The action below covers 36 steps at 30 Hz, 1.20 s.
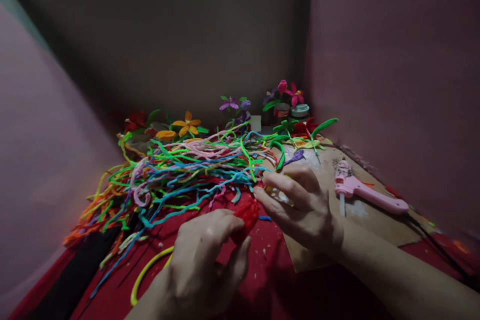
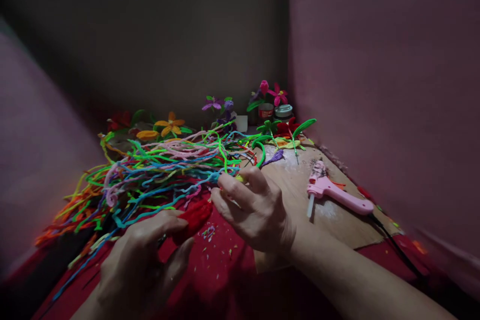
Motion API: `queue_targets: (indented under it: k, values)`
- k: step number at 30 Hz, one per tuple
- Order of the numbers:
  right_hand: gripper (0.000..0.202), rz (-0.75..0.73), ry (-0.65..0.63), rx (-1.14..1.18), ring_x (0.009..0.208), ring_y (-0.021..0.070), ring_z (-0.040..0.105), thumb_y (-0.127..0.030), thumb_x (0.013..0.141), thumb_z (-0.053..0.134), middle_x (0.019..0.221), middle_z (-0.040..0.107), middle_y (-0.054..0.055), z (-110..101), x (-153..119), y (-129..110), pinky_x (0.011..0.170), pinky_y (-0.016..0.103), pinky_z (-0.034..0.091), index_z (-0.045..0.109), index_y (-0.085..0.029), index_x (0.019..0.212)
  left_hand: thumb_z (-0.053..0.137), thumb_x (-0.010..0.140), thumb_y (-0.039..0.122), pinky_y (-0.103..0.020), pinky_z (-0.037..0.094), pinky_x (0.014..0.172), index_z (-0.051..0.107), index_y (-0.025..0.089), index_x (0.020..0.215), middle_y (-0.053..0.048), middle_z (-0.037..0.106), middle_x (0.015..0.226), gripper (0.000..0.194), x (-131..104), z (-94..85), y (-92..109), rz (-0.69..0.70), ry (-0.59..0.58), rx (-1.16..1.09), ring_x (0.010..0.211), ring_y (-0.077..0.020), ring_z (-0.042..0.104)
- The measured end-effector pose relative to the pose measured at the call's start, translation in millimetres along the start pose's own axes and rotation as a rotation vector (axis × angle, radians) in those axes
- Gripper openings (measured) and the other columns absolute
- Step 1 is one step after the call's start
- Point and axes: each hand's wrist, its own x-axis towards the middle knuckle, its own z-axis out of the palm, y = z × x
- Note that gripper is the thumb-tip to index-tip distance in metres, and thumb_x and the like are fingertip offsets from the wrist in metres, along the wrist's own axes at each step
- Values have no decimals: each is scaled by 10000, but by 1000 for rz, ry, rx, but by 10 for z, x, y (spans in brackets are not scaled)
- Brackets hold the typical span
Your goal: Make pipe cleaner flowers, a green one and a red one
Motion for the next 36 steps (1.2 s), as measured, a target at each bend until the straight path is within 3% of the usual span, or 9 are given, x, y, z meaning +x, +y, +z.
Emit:
queue_targets:
  k: [3,10,18,21,26,31,36]
  values:
    - [153,-1,-8,-12,856,191,466,-75,745,644,967,642,77,2,-3,-13,728,340,483,659,-152,876,612,732,86,-218,483,678,503,98,998,-50,633,792,288,16,10,-2,10,44,16,738,-123,607]
    - [161,4,-12,-26,875,192,466,-78,756,633,985,643,82,14,-27,-9,725,334,493,653,-155,895,565,776,97,-189,476,561,480,161,1071,-22,657,750,314,88,44,-5,9,-27,33,614,-104,611]
    - [160,-9,-13,-15,879,196,471,-69,757,625,958,652,83,-21,-5,-39,728,346,492,652,-161,885,527,782,78,-212,484,561,506,152,1052,-40,668,738,280,37,-13,8,66,-31,110,620,-127,624]
    - [153,-15,-12,-9,859,189,467,-60,756,620,944,654,80,-18,0,-52,721,337,492,652,-154,872,572,755,101,-226,504,633,501,157,1036,-38,673,780,295,-29,-6,21,-12,3,118,667,-136,639]
    - [144,1,-9,-28,851,186,461,-70,750,632,948,654,77,3,-12,-42,716,328,487,652,-164,858,592,764,164,-228,501,714,425,127,1209,-84,664,943,477,-74,10,32,-150,-26,135,761,-145,646]
    - [154,33,3,-11,828,175,476,-65,754,627,937,656,64,28,-18,-33,679,305,487,644,-186,846,563,781,144,-199,483,618,504,141,1087,-40,667,811,311,27,4,22,-97,-48,121,626,-112,619]
    - [169,68,9,18,802,175,475,-45,745,619,934,658,75,78,-24,-44,653,300,489,635,-172,856,583,775,122,-197,473,573,516,168,1077,-23,662,776,313,88,9,7,-177,-33,15,634,-115,620]
